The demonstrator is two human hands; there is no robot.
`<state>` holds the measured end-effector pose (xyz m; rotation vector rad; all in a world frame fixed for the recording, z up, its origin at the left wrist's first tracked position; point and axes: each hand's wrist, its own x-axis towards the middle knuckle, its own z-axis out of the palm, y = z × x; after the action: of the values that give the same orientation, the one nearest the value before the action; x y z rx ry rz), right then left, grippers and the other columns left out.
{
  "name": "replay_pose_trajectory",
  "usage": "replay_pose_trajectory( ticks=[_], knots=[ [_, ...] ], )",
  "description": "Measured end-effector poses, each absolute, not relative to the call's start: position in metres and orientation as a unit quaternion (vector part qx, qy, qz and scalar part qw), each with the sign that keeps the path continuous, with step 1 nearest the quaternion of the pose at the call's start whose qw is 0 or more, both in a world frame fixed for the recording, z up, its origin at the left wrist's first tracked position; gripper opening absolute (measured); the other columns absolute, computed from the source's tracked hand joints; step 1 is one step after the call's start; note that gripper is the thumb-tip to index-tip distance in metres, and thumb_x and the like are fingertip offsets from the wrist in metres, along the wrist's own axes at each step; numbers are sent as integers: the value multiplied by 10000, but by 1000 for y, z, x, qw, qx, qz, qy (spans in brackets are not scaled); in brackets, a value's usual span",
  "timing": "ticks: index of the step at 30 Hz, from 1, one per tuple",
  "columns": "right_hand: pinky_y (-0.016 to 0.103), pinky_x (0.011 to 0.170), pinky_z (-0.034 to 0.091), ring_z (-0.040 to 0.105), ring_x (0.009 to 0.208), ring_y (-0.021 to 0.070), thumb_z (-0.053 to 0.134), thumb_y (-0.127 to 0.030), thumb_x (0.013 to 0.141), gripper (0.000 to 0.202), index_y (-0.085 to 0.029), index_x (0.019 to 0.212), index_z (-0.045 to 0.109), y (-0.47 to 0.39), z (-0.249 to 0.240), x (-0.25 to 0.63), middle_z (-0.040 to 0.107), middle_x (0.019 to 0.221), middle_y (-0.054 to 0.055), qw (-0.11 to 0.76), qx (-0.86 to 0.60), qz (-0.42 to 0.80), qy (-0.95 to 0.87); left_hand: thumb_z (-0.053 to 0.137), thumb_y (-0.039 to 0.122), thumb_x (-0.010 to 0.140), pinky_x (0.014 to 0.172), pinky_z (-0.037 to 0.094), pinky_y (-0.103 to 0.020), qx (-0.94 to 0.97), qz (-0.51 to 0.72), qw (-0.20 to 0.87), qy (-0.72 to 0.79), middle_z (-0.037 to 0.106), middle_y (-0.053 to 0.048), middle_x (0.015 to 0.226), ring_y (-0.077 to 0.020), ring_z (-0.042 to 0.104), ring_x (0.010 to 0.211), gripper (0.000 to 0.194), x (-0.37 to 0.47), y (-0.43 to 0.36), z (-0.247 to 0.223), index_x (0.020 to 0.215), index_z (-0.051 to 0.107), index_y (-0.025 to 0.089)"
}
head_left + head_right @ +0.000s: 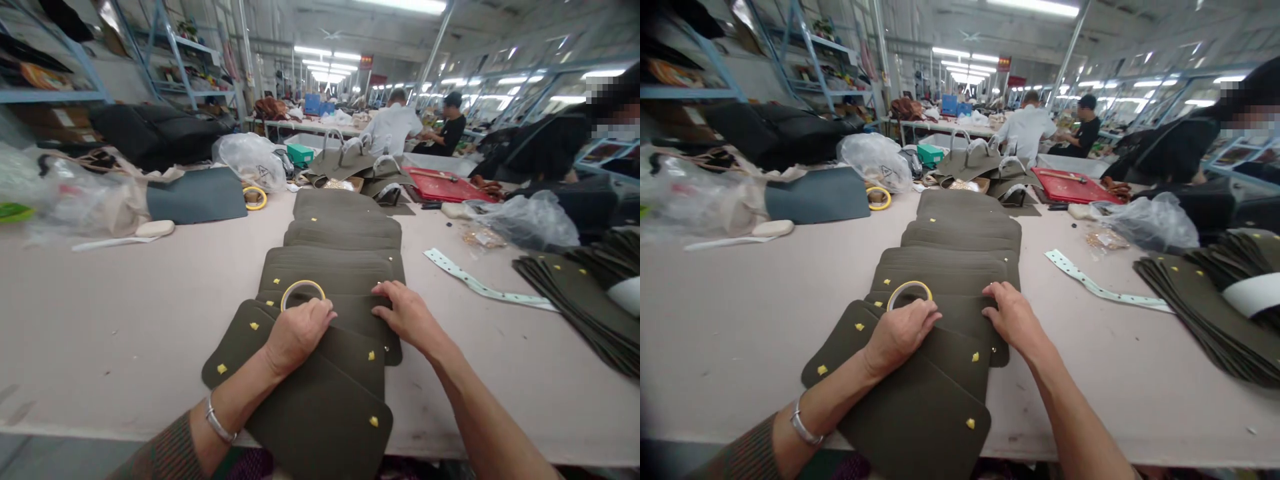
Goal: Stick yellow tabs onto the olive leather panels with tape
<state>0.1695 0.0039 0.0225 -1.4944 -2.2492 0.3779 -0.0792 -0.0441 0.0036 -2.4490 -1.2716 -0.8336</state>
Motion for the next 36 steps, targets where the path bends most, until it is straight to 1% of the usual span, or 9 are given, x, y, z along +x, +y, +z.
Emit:
replay_pose_trajectory(
  ticks=[7, 10, 14, 17, 19, 21, 24, 28, 36],
  knots=[
    [393, 889, 476, 600, 989, 231, 615, -260, 834, 271, -205, 1099, 599, -4, 13, 189, 624, 1067, 77, 299, -541, 111, -778, 443, 254, 973, 611, 436, -275, -841, -230, 151, -466, 606, -22, 765, -170, 576, 685, 141, -64, -19, -7, 908, 535, 169],
    [416, 875, 489, 609, 965, 242, 577, -331, 864, 279, -194, 1106, 608, -21, 9, 199, 646, 1044, 94, 364, -571, 109, -728, 428, 240, 974, 666, 478, -300, -847, -263, 127, -445, 629, -34, 771, -176, 585, 712, 163, -68, -19, -4, 910, 557, 165],
    [385, 821, 527, 647, 864, 218, 580, -391, 866, 298, -180, 1069, 637, -54, 3, 208, 687, 999, 89, 414, -607, 189, -652, 430, 191, 970, 791, 541, -281, -840, -356, 33, -408, 695, -50, 945, -151, 659, 853, 160, -71, -34, 11, 1053, 565, 163],
    [346, 771, 554, 664, 836, 212, 595, -407, 863, 283, -180, 1018, 662, -80, 4, 201, 711, 961, 79, 426, -600, 286, -614, 440, 197, 966, 846, 556, -266, -845, -350, -76, -397, 699, -41, 1073, -144, 675, 946, 302, -65, -53, 26, 1264, 491, 200],
    [318, 735, 562, 673, 812, 204, 594, -389, 874, 255, -180, 997, 675, -94, 8, 189, 718, 930, 72, 424, -576, 337, -612, 434, 210, 967, 833, 566, -269, -851, -318, -130, -398, 693, -46, 1112, -148, 681, 951, 433, -59, -66, 33, 1395, 367, 214],
    [298, 720, 558, 676, 803, 194, 582, -342, 890, 206, -191, 987, 683, -105, 16, 175, 718, 916, 62, 422, -542, 345, -639, 439, 220, 964, 795, 577, -275, -852, -298, -157, -401, 707, -42, 1069, -159, 691, 921, 499, -52, -77, 37, 1438, 283, 210],
    [295, 752, 542, 666, 857, 189, 552, -239, 909, 158, -212, 1011, 669, -114, 27, 157, 710, 947, 56, 427, -476, 293, -711, 451, 235, 959, 758, 586, -298, -853, -285, -158, -409, 725, -26, 981, -182, 703, 888, 471, -45, -89, 37, 1403, 298, 201],
    [307, 794, 528, 645, 919, 186, 507, -127, 913, 225, -216, 1088, 616, -116, 33, 147, 694, 993, 69, 429, -411, 226, -772, 437, 234, 965, 710, 584, -272, -866, -263, -143, -401, 729, -36, 997, -176, 714, 857, 411, -40, -97, 35, 1357, 321, 189],
    [273, 673, 512, 631, 743, 163, 463, -115, 903, 181, -221, 896, 610, -119, 33, 145, 657, 782, 30, 398, -398, 153, -812, 420, 237, 973, 654, 560, -274, -875, -253, -118, -395, 706, -51, 999, -180, 707, 769, 290, -36, -110, 31, 1259, 388, 196]
  ],
)
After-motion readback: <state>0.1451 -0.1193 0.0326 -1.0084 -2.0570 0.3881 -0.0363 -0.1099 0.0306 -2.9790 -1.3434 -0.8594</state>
